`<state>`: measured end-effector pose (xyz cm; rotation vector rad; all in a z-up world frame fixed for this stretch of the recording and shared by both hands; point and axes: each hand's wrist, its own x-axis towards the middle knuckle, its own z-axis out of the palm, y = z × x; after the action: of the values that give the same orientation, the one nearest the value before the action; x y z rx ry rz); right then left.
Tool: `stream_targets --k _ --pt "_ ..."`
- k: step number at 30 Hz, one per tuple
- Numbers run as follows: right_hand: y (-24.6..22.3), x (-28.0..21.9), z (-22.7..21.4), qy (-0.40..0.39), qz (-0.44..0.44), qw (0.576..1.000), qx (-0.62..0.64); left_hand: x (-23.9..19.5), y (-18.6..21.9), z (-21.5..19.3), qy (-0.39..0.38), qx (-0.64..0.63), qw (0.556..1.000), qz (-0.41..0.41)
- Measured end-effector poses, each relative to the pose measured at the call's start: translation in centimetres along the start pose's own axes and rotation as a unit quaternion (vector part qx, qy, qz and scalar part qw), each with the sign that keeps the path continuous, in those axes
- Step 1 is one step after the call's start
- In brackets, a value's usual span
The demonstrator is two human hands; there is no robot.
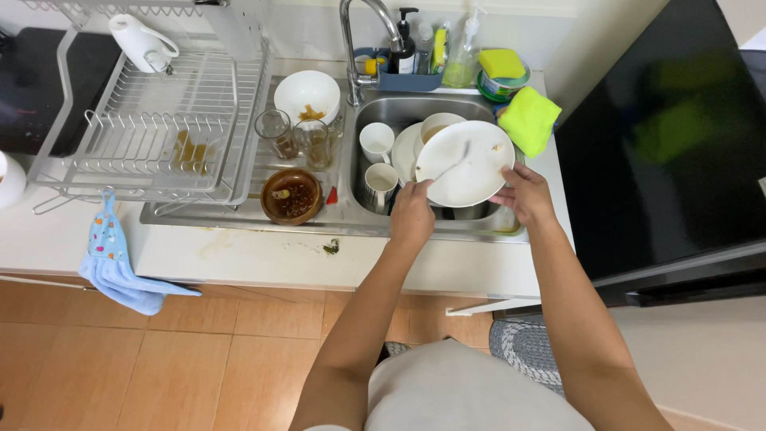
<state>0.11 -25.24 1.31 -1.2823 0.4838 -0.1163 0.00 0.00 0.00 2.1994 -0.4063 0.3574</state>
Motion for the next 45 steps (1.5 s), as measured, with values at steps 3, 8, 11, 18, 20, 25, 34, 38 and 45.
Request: stream_targets --k 3,8,11,18,20,25,34,38,45 --pt "0.4 0.6 -0.8 -0.019 0.002 1.0 0.007 -0.4 3.7 -1.2 -0.022 -0.031 0.997 0.067" --pt "0.3 1.1 -1.5 -0.054 0.002 0.998 0.015 0.6 3.2 2.9 -0.046 -0.042 0.998 0.017" --pt "0.1 1.4 -1.8 -0.064 -0.005 0.998 0.006 1.6 1.8 3.9 -0.018 -0.03 0.999 -0.026" --pt "-0.9 1.9 -1.2 -0.062 -0.044 0.997 0.0 0.1 1.9 2.5 0.055 0.009 0.997 -0.061" --pt "-1.0 2.3 -0.8 -0.065 -0.043 0.997 0.004 -1.1 2.4 4.4 0.055 0.009 0.998 -0.037" --pt "-1.1 2.7 0.2 -0.052 -0.043 0.998 -0.019 -1.9 2.4 6.6 0.06 -0.029 0.998 0.003" --pt "-1.5 1.9 -0.2 -0.054 -0.057 0.996 -0.035 -2.3 -3.0 4.8 0.053 0.036 0.993 -0.1" --pt "-1.6 1.3 -0.1 -0.039 -0.083 0.995 -0.038 -3.5 -2.5 4.3 0.057 0.049 0.995 -0.065" --pt "-1.2 -1.1 0.9 -0.004 -0.1 0.994 -0.044 -3.7 -4.1 3.3 0.059 0.032 0.996 -0.066"
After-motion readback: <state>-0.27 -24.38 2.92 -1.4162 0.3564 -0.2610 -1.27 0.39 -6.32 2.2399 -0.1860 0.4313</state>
